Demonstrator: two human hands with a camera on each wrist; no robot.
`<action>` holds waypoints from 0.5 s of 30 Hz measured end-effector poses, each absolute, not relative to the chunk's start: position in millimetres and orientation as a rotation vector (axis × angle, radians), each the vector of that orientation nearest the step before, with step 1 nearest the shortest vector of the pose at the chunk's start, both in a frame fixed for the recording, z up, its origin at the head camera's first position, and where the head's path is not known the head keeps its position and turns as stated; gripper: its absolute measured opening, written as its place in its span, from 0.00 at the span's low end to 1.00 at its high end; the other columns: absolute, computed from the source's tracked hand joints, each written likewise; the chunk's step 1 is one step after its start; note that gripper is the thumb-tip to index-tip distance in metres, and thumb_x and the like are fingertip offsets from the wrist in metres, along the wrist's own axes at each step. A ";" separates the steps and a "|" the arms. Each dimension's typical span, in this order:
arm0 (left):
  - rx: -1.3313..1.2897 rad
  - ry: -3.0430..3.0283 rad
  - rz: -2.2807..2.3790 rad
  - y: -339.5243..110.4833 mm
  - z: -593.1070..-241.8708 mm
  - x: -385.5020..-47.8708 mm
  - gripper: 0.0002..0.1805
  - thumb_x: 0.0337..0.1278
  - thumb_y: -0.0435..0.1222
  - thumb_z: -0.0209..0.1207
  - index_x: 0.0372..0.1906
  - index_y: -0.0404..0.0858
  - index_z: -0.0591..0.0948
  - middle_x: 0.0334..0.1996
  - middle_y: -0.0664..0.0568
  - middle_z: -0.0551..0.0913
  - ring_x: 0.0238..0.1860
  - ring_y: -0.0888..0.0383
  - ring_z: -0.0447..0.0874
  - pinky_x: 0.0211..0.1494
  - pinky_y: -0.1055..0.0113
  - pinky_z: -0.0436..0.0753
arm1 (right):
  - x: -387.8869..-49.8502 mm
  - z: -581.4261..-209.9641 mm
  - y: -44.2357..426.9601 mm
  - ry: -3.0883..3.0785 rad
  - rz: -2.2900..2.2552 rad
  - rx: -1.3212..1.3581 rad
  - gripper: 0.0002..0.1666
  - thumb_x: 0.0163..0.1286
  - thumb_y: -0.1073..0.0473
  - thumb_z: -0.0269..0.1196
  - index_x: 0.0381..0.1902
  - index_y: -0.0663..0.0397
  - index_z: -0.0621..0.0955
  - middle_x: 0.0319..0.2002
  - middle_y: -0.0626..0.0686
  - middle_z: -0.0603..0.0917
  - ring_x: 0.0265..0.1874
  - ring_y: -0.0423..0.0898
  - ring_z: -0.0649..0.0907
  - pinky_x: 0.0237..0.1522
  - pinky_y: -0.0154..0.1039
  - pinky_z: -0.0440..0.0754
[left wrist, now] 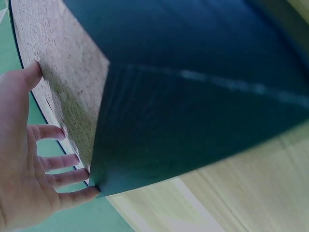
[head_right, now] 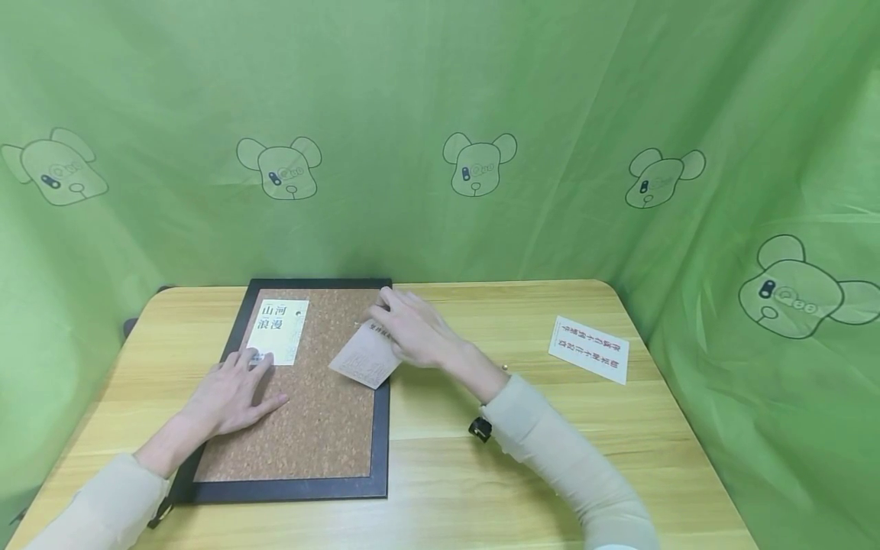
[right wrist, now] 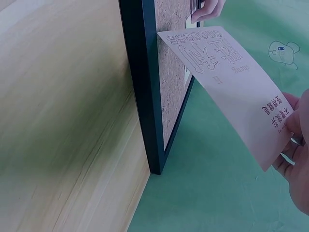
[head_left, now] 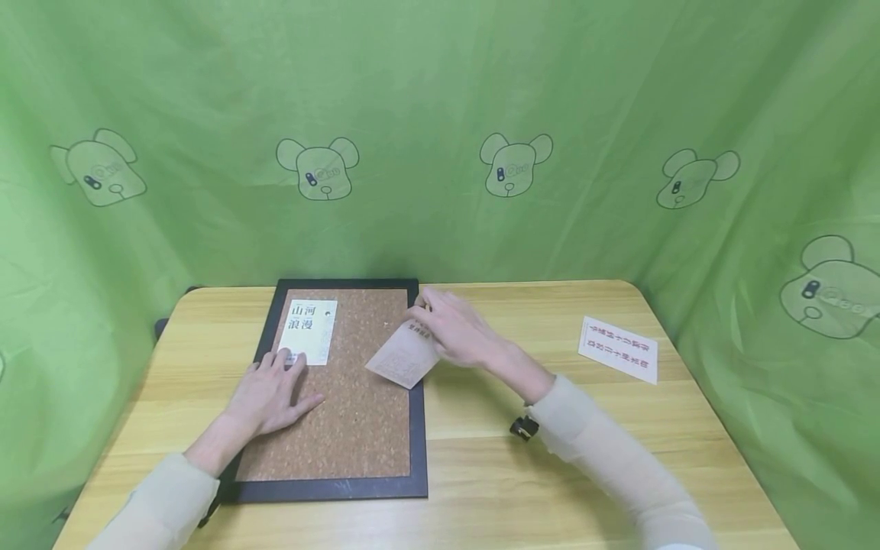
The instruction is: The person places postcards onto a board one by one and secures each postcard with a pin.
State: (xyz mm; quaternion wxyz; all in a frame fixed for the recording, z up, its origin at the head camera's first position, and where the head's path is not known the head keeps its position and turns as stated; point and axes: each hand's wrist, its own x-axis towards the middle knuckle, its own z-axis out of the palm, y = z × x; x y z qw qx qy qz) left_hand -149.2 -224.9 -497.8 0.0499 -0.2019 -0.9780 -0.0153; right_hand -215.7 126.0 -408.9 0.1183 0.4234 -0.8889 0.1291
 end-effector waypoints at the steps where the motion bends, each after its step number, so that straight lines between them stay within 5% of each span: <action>1: -0.615 -2.977 -0.048 -224.9 -497.9 -149.2 0.42 0.61 0.66 0.63 0.63 0.35 0.79 0.50 0.33 0.81 0.49 0.37 0.82 0.46 0.44 0.86 | -215.7 -409.1 125.6 -2.604 0.383 1.240 0.31 0.56 0.78 0.60 0.54 0.48 0.86 0.43 0.51 0.80 0.39 0.45 0.78 0.44 0.41 0.81; 15: -0.618 -2.969 -0.047 -225.2 -498.8 -149.3 0.42 0.61 0.66 0.63 0.64 0.35 0.79 0.52 0.33 0.81 0.50 0.36 0.82 0.47 0.43 0.87 | -219.6 -417.1 125.3 -2.644 0.382 1.214 0.26 0.60 0.74 0.65 0.56 0.51 0.85 0.45 0.53 0.81 0.39 0.46 0.78 0.43 0.42 0.80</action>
